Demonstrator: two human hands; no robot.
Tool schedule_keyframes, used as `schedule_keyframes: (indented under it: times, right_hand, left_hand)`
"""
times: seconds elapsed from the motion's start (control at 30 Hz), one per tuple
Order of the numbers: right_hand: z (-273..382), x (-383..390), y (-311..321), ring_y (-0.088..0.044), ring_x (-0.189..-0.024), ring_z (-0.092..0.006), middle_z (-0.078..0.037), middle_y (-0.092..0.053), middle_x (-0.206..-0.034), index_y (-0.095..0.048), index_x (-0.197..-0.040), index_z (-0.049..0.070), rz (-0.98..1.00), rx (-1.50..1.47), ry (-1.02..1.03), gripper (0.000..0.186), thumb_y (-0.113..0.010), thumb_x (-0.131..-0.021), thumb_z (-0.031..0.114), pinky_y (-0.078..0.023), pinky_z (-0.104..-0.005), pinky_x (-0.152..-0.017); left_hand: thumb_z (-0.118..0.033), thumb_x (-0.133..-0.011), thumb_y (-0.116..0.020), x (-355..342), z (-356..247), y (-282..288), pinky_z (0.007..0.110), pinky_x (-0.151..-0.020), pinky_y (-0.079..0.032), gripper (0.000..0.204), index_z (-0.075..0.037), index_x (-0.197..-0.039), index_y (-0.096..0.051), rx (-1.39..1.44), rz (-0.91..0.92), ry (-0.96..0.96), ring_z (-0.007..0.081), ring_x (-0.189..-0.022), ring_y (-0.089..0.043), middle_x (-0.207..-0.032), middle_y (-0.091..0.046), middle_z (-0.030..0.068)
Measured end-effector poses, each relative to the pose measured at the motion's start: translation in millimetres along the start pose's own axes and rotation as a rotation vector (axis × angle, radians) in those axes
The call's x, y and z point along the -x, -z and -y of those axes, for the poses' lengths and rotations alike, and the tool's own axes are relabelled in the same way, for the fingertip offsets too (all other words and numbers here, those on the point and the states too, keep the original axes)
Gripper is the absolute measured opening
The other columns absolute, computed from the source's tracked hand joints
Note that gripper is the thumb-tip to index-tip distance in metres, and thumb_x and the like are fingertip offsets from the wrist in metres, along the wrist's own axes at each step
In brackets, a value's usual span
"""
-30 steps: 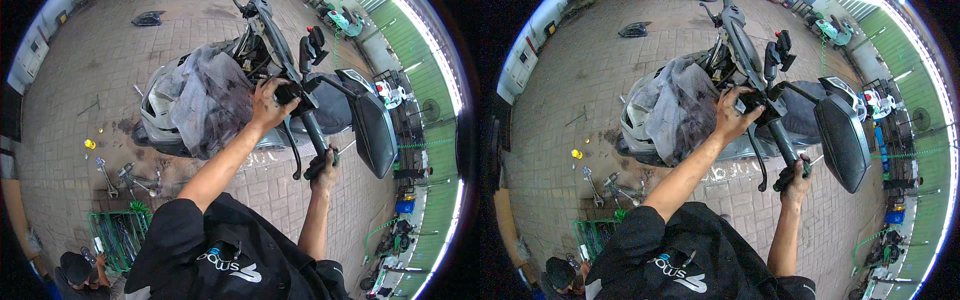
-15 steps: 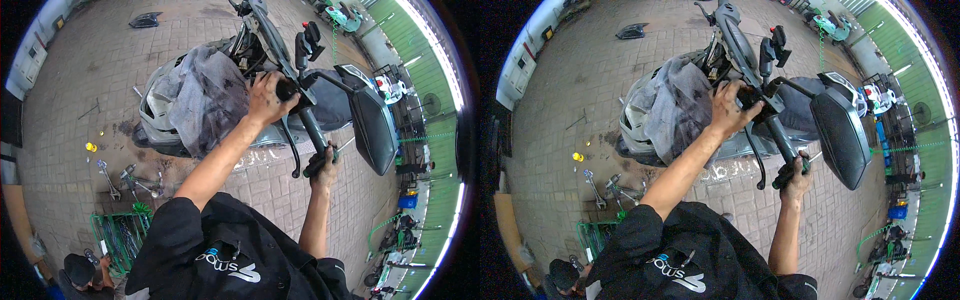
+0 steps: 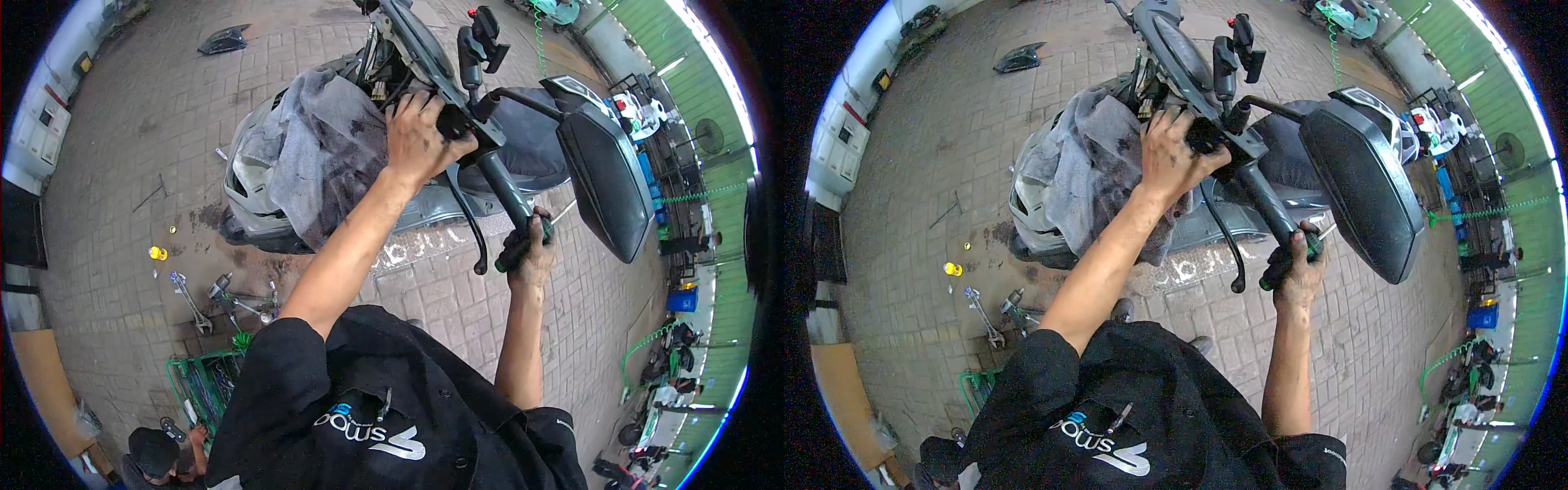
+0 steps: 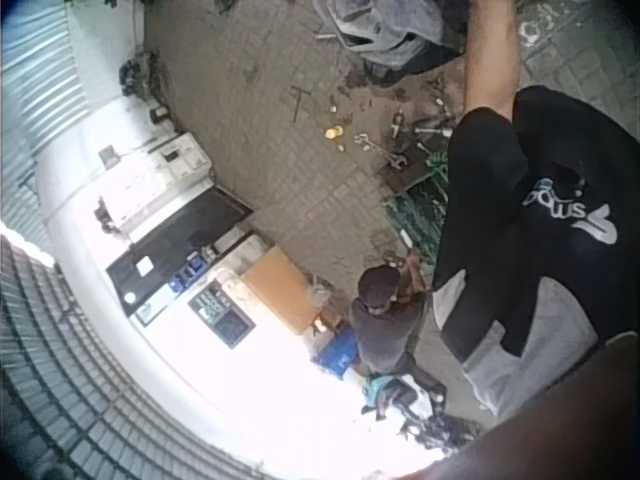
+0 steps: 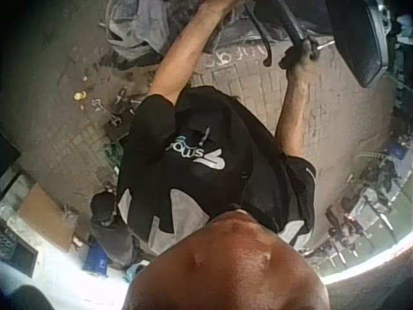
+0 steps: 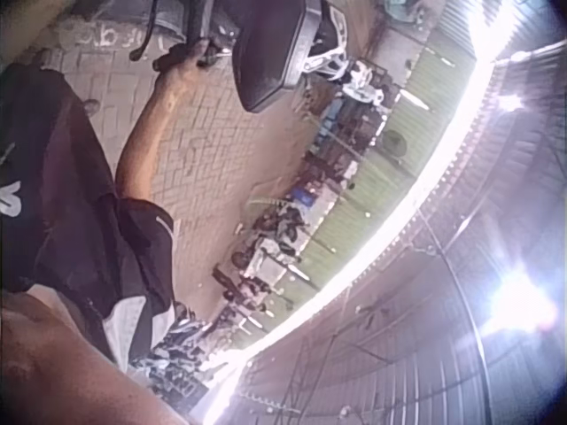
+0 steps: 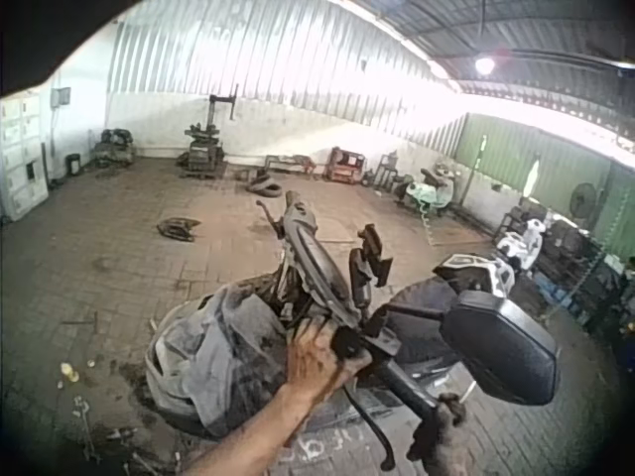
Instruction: The person removes plastic casing and components from the front of a scooter using a screwdriver, handles small bolts, and wipes the assembly with a cloth.
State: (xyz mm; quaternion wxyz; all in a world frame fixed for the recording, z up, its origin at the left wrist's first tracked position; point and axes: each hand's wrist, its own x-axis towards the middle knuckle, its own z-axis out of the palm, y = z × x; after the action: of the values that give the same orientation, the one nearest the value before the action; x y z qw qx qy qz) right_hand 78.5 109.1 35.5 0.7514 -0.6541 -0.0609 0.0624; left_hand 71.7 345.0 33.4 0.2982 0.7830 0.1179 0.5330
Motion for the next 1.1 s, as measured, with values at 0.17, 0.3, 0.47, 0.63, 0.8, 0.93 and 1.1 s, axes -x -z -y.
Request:
schedule_keyframes:
  times: [0.17, 0.3, 0.47, 0.63, 0.8, 0.93, 1.1]
  right_hand:
    - [-1, -1, 1, -0.049, -0.049, -0.0119, -0.003, -0.049, -0.064, -0.05, -0.108, 0.009, -0.016, 0.037, 0.018, 0.04, -0.065, -0.08, 0.032, -0.039, -0.0243, -0.042]
    - [0, 0, 0, -0.049, -0.051, -0.0121, -0.003, -0.049, -0.063, -0.051, -0.108, 0.01, -0.01, 0.0, -0.012, 0.038, -0.066, -0.08, 0.03, -0.04, -0.0241, -0.044]
    - [3, 3, -5, -0.049, -0.049, -0.0121, -0.003, -0.049, -0.064, -0.049, -0.106, 0.009, -0.038, -0.027, -0.028, 0.037, -0.066, -0.079, 0.028, -0.039, -0.0245, -0.042]
    - [2, 3, -5, -0.049, -0.049, -0.0126, -0.003, -0.05, -0.065, -0.049, -0.104, 0.006, -0.077, -0.02, -0.002, 0.037, -0.067, -0.078, 0.026, -0.04, -0.0256, -0.042]
    - [0, 2, -6, -0.049, -0.05, -0.0132, -0.004, -0.051, -0.07, -0.049, -0.102, 0.005, -0.069, -0.036, -0.011, 0.036, -0.068, -0.078, 0.026, -0.04, -0.0264, -0.042]
    - [0, 3, -4, -0.049, -0.051, -0.0135, -0.005, -0.052, -0.072, -0.049, -0.101, 0.005, -0.066, -0.047, -0.001, 0.036, -0.068, -0.078, 0.025, -0.041, -0.0264, -0.044]
    - [3, 5, -7, -0.049, -0.051, -0.0136, -0.005, -0.052, -0.073, -0.05, -0.101, 0.005, -0.078, -0.059, -0.013, 0.035, -0.068, -0.078, 0.024, -0.041, -0.0262, -0.045]
  left_hand:
    - [-0.036, -0.047, -0.077, 0, -2, 2, 0.041, -0.077, -0.042, 0.058, -0.001, -0.09, -0.061, -0.048, 0.001, -0.058, 0.0312, -0.089, -0.052, -0.092, -0.057, 0.0156]
    - [-0.031, -0.049, -0.078, 0, -5, 3, 0.04, -0.077, -0.042, 0.056, 0.0, -0.091, -0.058, -0.049, 0.027, -0.061, 0.0325, -0.085, -0.052, -0.093, -0.057, 0.0171]
    - [-0.029, -0.051, -0.077, 0, -7, 4, 0.04, -0.077, -0.042, 0.052, -0.002, -0.09, -0.058, -0.052, 0.09, -0.034, 0.0328, -0.084, -0.052, -0.091, -0.058, 0.0155]
    - [-0.028, -0.053, -0.076, -7, -4, 6, 0.041, -0.076, -0.043, 0.048, -0.002, -0.089, -0.058, -0.099, 0.115, -0.095, 0.0332, -0.083, -0.053, -0.087, -0.059, 0.0154]
    - [-0.028, -0.06, -0.076, 2, 2, 12, 0.041, -0.08, -0.043, 0.047, 0.002, -0.092, -0.058, 0.0, 0.127, -0.069, 0.0347, -0.088, -0.054, -0.094, -0.056, 0.02]
    - [-0.028, -0.061, -0.076, 2, -4, 13, 0.039, -0.083, -0.043, 0.052, 0.006, -0.096, -0.056, 0.018, 0.124, 0.014, 0.0348, -0.092, -0.055, -0.1, -0.056, 0.0214]
    - [-0.027, -0.06, -0.077, 3, -5, 15, 0.039, -0.083, -0.044, 0.054, 0.005, -0.098, -0.056, 0.065, 0.117, 0.08, 0.034, -0.093, -0.056, -0.1, -0.057, 0.0206]
